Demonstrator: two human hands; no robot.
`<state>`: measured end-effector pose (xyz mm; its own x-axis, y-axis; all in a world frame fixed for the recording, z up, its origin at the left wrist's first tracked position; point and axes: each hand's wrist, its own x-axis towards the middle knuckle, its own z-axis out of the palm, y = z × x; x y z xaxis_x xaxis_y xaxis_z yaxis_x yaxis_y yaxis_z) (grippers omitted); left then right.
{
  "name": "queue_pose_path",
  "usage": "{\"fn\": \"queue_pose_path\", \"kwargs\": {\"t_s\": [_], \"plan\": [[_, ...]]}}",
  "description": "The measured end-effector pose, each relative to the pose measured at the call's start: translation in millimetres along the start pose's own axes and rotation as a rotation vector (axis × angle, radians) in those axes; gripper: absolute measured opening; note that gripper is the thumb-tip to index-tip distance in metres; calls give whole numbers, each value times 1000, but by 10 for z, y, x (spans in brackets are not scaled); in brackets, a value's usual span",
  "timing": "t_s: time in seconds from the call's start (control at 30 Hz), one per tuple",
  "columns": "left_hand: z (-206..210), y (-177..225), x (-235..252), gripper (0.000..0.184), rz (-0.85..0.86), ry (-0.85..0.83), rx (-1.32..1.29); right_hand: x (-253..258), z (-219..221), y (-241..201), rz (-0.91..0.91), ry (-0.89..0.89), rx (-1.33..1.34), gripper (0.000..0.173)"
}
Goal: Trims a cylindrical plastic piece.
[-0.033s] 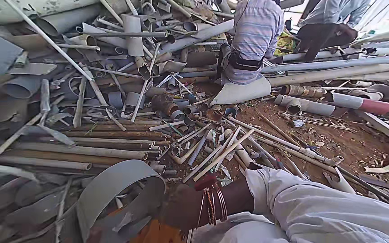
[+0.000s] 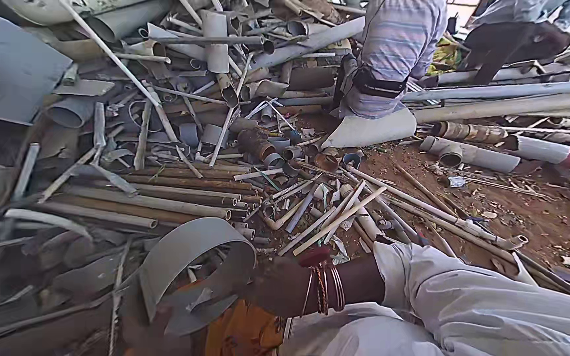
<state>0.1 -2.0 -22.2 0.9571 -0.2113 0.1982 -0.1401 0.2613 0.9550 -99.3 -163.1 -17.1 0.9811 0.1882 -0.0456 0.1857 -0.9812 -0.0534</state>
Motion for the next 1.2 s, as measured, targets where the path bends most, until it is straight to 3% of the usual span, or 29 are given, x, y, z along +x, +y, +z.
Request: {"fn": "queue_pose_path", "kwargs": {"t_s": [0.07,0.13,0.3,0.4,0.5,0.67,0.83,0.97,1.2], "plan": [[-177,-275,99,77,56,27,35,-42,-302,-80,32,-243,179,51],[-257,-362,148,86,46,75,57,-27,-413,-135,67,-324,209,56],[-307,-434,166,95,-17,112,-53,46,-339,-139,82,-265,186,60],[-293,-459,174,110,15,113,-76,-13,-298,-122,71,-251,180,61],[-291,-434,167,113,30,118,-75,-128,-327,-83,19,-158,124,55],[-274,-454,160,115,-2,121,-75,37,-358,-171,66,-322,164,60],[-281,-407,176,123,6,170,-64,-47,-339,-67,-24,-201,172,54],[-272,-451,169,116,16,143,-47,-15,-383,-115,12,-319,196,57],[-280,-424,199,124,49,147,-81,-73,-400,-66,2,-313,230,56]]}}
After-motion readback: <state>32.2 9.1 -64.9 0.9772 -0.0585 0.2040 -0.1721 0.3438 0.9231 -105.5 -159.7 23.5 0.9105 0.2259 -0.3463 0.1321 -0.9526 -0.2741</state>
